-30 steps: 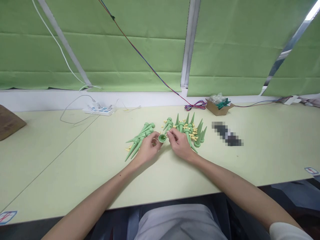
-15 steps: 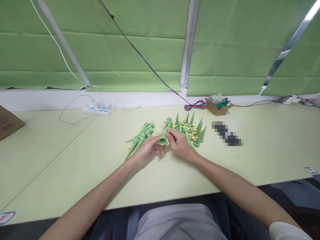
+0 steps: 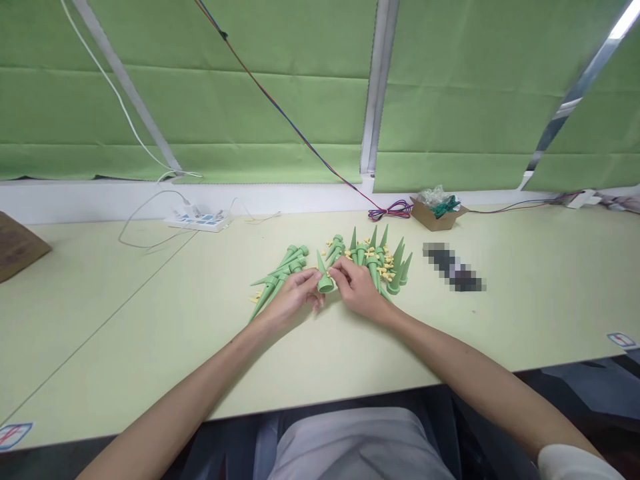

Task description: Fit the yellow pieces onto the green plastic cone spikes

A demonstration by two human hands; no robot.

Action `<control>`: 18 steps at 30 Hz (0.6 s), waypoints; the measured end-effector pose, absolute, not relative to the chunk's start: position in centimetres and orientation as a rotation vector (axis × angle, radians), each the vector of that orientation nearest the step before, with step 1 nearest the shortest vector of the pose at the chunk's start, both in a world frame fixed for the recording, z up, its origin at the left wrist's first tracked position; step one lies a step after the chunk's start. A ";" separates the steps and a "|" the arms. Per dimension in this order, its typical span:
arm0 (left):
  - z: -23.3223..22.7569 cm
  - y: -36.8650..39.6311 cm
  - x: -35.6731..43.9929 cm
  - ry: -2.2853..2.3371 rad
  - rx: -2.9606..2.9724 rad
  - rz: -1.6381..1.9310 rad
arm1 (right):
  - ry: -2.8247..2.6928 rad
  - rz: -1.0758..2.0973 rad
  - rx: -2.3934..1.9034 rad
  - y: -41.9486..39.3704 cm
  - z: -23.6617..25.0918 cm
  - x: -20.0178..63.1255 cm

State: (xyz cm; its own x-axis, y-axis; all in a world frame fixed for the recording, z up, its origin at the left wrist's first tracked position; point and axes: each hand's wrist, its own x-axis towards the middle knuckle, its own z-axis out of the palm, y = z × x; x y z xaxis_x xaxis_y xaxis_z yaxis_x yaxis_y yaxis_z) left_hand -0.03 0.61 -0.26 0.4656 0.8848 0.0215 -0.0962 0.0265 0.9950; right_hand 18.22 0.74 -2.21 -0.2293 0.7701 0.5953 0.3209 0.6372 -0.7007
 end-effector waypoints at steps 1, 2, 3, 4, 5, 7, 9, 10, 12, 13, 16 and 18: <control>-0.2 0.6 -0.1 0.798 1.384 0.892 | -1.817 0.542 -0.875 0.7 -2.2 18.2; -0.1 0.5 -0.1 0.820 1.446 0.890 | -1.818 0.544 -0.873 0.7 -2.2 18.2; 0.0 0.5 -0.2 0.843 1.505 0.889 | -1.819 0.545 -0.872 0.7 -2.2 18.2; 0.1 0.4 -0.2 0.864 1.558 0.892 | -1.820 0.548 -0.870 0.7 -2.2 18.2; 0.1 0.4 -0.3 0.882 1.607 0.897 | -1.820 0.550 -0.869 0.7 -2.2 18.3; 0.3 0.2 -0.3 0.912 1.680 0.921 | -1.824 0.555 -0.875 0.8 -2.2 18.3; 0.4 0.1 -0.3 0.947 1.730 0.944 | -1.831 0.560 -0.885 0.8 -2.2 18.3; 0.4 0.0 -0.3 0.964 1.754 0.949 | -1.835 0.562 -0.890 0.9 -2.2 18.3; 0.5 0.0 -0.2 0.994 1.797 0.954 | -1.839 0.566 -0.897 0.9 -2.2 18.3; 0.4 -0.1 -0.2 1.006 1.818 0.953 | -1.840 0.567 -0.899 0.9 -2.2 18.3; 0.3 0.0 -0.2 1.035 1.881 0.961 | -1.842 0.567 -0.902 0.9 -2.2 18.3; 0.1 0.0 -0.3 1.046 1.930 0.980 | -1.845 0.563 -0.906 0.9 -2.2 18.4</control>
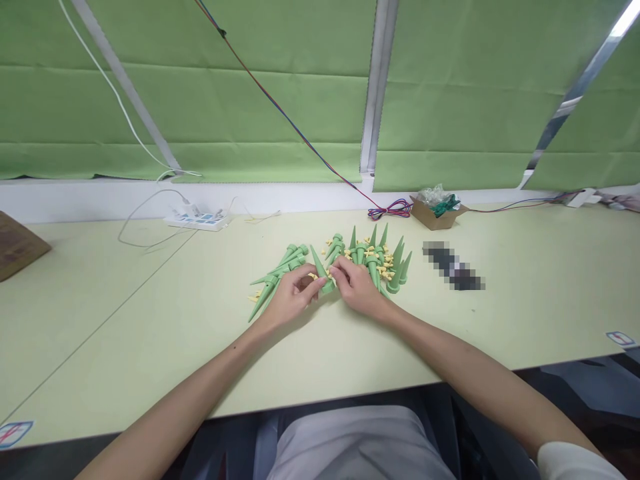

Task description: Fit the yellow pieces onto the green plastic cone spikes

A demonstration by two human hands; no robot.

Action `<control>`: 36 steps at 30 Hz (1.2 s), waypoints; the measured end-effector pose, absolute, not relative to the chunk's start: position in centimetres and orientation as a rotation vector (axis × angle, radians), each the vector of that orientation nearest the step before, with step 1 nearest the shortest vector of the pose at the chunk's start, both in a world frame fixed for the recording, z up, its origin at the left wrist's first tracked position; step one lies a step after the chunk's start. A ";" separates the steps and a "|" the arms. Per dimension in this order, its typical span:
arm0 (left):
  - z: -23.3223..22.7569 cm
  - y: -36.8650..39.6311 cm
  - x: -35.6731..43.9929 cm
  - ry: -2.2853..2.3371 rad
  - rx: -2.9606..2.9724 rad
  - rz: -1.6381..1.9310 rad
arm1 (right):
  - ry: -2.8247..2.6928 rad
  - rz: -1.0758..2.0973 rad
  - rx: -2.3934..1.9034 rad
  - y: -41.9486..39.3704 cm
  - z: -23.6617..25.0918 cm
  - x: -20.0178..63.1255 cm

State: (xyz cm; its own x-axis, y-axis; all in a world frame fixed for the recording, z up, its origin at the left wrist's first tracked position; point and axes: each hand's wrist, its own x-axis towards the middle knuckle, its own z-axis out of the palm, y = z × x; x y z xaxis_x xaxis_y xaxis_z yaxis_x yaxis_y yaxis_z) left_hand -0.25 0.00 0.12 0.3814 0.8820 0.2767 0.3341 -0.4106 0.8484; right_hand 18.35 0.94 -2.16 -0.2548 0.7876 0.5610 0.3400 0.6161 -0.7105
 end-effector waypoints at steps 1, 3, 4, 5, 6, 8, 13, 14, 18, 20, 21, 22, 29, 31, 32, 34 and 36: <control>0.1 0.0 -0.3 1.049 1.960 0.996 | -1.847 0.559 -0.912 0.9 -2.1 18.4; -0.1 0.1 -0.3 1.053 2.026 1.036 | -1.849 0.550 -0.924 0.9 -2.1 18.4; -0.1 0.1 -0.3 1.052 2.061 1.059 | -1.849 0.545 -0.927 0.9 -2.1 18.4; -0.1 0.1 -0.2 1.048 2.094 1.081 | -1.849 0.541 -0.928 0.9 -2.1 18.4; -0.2 0.1 -0.2 1.041 2.125 1.099 | -1.849 0.537 -0.928 0.9 -2.0 18.4; -0.3 0.2 -0.2 1.024 2.170 1.126 | -1.850 0.526 -0.931 0.9 -2.0 18.5; -0.6 0.4 -0.3 0.984 2.233 1.183 | -1.850 0.500 -0.955 0.8 -1.8 18.4; -0.6 0.5 -0.3 0.970 2.249 1.192 | -1.849 0.497 -0.960 0.8 -1.8 18.4; -0.8 0.5 -0.4 0.951 2.290 1.199 | -1.850 0.463 -0.980 0.8 -1.8 18.4; -0.8 0.5 -0.4 0.952 2.298 1.207 | -1.853 0.445 -0.989 0.8 -1.8 18.4; -0.8 0.5 -0.3 0.952 2.303 1.212 | -1.856 0.440 -0.995 0.8 -1.8 18.4; -0.8 0.5 -0.3 0.950 2.310 1.219 | -1.858 0.438 -1.001 0.8 -1.8 18.4; -0.9 0.6 -0.5 0.939 2.391 1.221 | -1.883 0.436 -1.043 0.8 -1.6 18.4; -0.9 0.6 -0.5 0.951 2.412 1.212 | -1.888 0.432 -1.039 0.8 -1.6 18.4; -0.9 0.6 -0.6 0.958 2.416 1.205 | -1.889 0.430 -1.038 0.8 -1.6 18.4; -0.9 0.5 -0.5 0.970 2.414 1.195 | -1.887 0.435 -1.037 0.9 -1.6 18.4; -0.8 0.4 -0.5 0.973 2.402 1.187 | -1.885 0.444 -1.028 0.9 -1.7 18.4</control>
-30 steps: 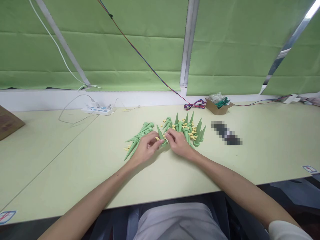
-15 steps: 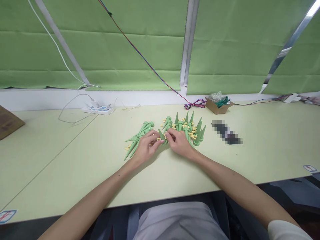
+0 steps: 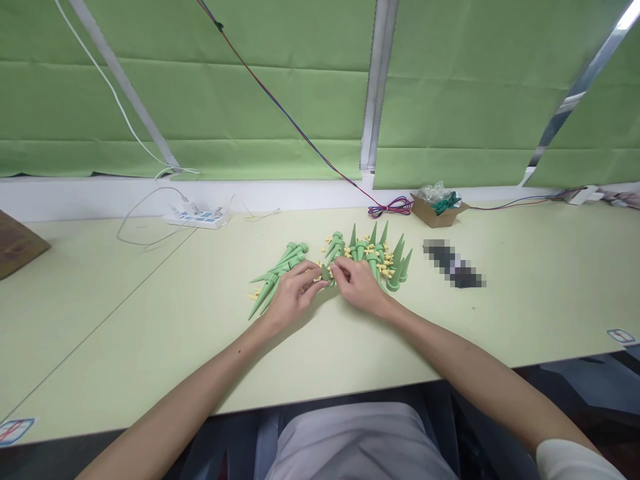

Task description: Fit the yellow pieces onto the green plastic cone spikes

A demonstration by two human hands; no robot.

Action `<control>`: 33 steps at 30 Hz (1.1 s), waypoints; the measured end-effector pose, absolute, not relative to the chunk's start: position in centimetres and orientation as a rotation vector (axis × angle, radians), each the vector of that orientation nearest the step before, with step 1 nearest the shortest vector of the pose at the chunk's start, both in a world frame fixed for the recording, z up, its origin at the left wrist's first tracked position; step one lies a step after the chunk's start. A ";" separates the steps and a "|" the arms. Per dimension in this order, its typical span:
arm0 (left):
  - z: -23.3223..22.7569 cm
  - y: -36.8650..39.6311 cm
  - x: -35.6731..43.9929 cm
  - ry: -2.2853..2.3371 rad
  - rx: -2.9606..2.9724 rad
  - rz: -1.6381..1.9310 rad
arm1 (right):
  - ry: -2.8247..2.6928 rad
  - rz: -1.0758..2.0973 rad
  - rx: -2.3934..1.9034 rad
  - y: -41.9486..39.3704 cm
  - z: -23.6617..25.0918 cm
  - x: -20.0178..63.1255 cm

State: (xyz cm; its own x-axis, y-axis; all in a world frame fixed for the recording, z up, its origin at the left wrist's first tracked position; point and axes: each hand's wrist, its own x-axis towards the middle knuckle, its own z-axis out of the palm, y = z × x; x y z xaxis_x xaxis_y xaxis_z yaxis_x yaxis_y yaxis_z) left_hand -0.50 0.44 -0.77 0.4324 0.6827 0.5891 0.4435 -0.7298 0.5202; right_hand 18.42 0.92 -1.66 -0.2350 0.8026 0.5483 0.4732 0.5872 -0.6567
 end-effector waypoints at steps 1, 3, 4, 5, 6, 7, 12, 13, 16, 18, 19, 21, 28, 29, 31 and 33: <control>-0.7 0.4 -0.5 0.970 2.391 1.186 | -1.884 0.448 -1.020 0.9 -1.7 18.4; -0.6 0.3 -0.4 0.963 2.356 1.184 | -1.879 0.456 -1.006 1.0 -1.7 18.5; -0.6 0.3 -0.3 0.963 2.330 1.183 | -1.877 0.461 -1.002 1.0 -1.6 18.5; -0.6 0.3 -0.3 0.968 2.301 1.184 | -1.875 0.467 -1.000 0.9 -1.6 18.5; -0.6 0.3 -0.3 0.977 2.274 1.184 | -1.874 0.472 -0.998 0.9 -1.6 18.6; -0.6 0.3 -0.2 0.988 2.247 1.184 | -1.875 0.477 -0.996 0.9 -1.5 18.7; -0.7 0.3 -0.1 1.037 2.113 1.162 | -1.875 0.482 -0.978 0.8 -1.4 18.8; -0.6 0.2 -0.1 1.038 2.078 1.153 | -1.873 0.478 -0.976 0.8 -1.3 18.8; 0.2 -0.1 0.2 1.016 1.974 1.112 | -1.867 0.458 -0.974 0.6 -1.2 18.8; 0.7 -0.3 0.2 0.974 1.909 1.076 | -1.862 0.445 -0.964 0.5 -1.2 18.8; 0.8 -0.3 0.2 0.959 1.889 1.052 | -1.862 0.441 -0.957 0.5 -1.1 18.8; 0.9 -0.2 0.1 0.940 1.861 1.011 | -1.866 0.432 -0.947 0.4 -1.2 18.8; -0.1 0.9 -0.7 0.882 1.699 0.893 | -1.917 0.380 -0.873 0.2 -1.3 18.8; -0.2 1.0 -0.7 0.861 1.667 0.884 | -1.927 0.372 -0.854 0.2 -1.4 18.8; -0.3 1.1 -0.7 0.823 1.602 0.874 | -1.948 0.358 -0.833 0.3 -1.4 18.8; -0.5 1.2 -0.6 0.805 1.555 0.872 | -1.963 0.344 -0.835 0.4 -1.5 18.8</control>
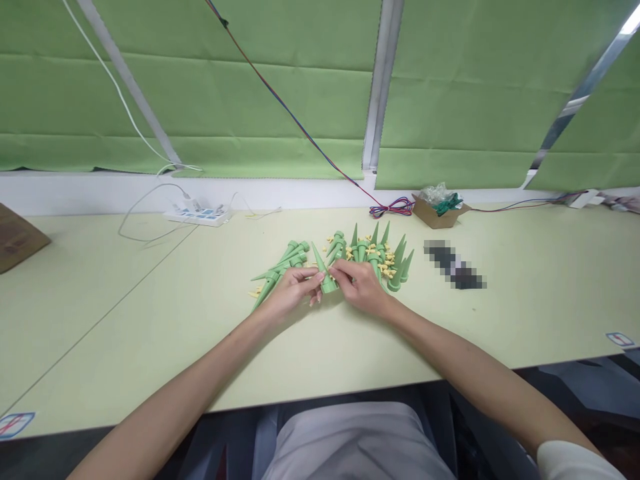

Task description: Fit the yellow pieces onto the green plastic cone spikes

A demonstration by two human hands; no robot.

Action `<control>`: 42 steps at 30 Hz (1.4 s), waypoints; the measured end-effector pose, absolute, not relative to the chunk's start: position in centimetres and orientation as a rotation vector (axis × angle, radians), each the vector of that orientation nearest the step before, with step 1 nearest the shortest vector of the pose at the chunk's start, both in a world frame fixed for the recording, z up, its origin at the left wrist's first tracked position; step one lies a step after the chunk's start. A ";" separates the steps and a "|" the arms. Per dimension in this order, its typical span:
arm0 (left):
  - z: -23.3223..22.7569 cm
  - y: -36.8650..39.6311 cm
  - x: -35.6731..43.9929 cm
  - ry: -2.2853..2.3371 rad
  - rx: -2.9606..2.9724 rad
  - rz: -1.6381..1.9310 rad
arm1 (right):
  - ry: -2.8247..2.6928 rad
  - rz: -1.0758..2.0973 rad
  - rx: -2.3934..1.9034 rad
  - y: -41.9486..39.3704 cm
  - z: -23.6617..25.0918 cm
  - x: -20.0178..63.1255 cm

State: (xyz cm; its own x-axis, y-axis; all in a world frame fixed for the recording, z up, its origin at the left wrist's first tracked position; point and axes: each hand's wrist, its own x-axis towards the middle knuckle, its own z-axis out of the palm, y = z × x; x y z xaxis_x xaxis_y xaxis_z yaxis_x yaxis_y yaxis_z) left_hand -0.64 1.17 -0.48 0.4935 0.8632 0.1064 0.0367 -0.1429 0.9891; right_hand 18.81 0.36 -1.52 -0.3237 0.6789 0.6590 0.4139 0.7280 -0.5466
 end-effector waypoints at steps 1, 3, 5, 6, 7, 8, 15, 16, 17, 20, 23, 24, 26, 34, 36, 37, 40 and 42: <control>-0.5 1.2 -0.6 0.808 1.547 0.876 | -1.966 0.340 -0.846 0.4 -1.6 18.8; -0.5 1.1 -0.5 0.833 1.570 0.890 | -1.961 0.336 -0.876 0.5 -1.7 18.6; -0.4 1.0 -0.3 0.865 1.636 0.909 | -1.952 0.341 -0.903 0.6 -1.8 18.5; -0.3 0.9 -0.3 0.878 1.678 0.921 | -1.950 0.344 -0.910 0.6 -1.9 18.5; -0.2 0.8 -0.2 0.891 1.723 0.938 | -1.948 0.346 -0.913 0.6 -1.9 18.5; -0.1 0.6 -0.2 0.905 1.771 0.957 | -1.946 0.348 -0.916 0.6 -1.8 18.5; 0.1 -0.1 0.0 0.999 2.015 1.116 | -1.933 0.390 -0.909 0.7 -1.5 18.5; 0.0 0.0 0.0 1.011 2.044 1.137 | -1.929 0.394 -0.909 0.7 -1.5 18.5; -0.2 0.0 0.0 1.020 2.079 1.163 | -1.923 0.397 -0.911 0.8 -1.5 18.5; -0.7 0.2 0.0 1.029 2.205 1.256 | -1.911 0.409 -0.932 0.8 -1.5 18.5; -1.2 0.4 -0.1 1.024 2.323 1.339 | -1.907 0.412 -0.945 0.8 -1.6 18.4; -1.3 0.4 -0.1 1.022 2.349 1.353 | -1.904 0.408 -0.951 0.8 -1.6 18.4; -1.4 0.4 -0.2 1.015 2.375 1.368 | -1.897 0.399 -0.963 0.8 -1.6 18.3; -1.4 0.6 -0.1 0.986 2.326 1.431 | -1.861 0.419 -0.994 1.1 -1.7 18.5; -1.5 0.7 0.0 0.966 2.340 1.450 | -1.862 0.431 -0.996 1.2 -1.6 18.5; -1.5 0.7 0.0 0.959 2.348 1.457 | -1.863 0.439 -0.998 1.2 -1.6 18.5; -1.4 0.8 0.0 0.951 2.348 1.464 | -1.859 0.468 -1.014 1.2 -1.6 18.5; -1.2 0.7 0.0 0.955 2.331 1.451 | -1.850 0.486 -1.021 1.2 -1.6 18.6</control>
State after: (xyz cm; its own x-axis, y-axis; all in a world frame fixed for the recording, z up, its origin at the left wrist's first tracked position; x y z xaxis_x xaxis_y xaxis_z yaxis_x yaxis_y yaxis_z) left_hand -0.05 0.72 -1.23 0.2955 0.6357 0.7131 0.4034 -0.7597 0.5101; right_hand 18.58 1.24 -1.61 -0.2159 0.8131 0.5406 0.4426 0.5750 -0.6881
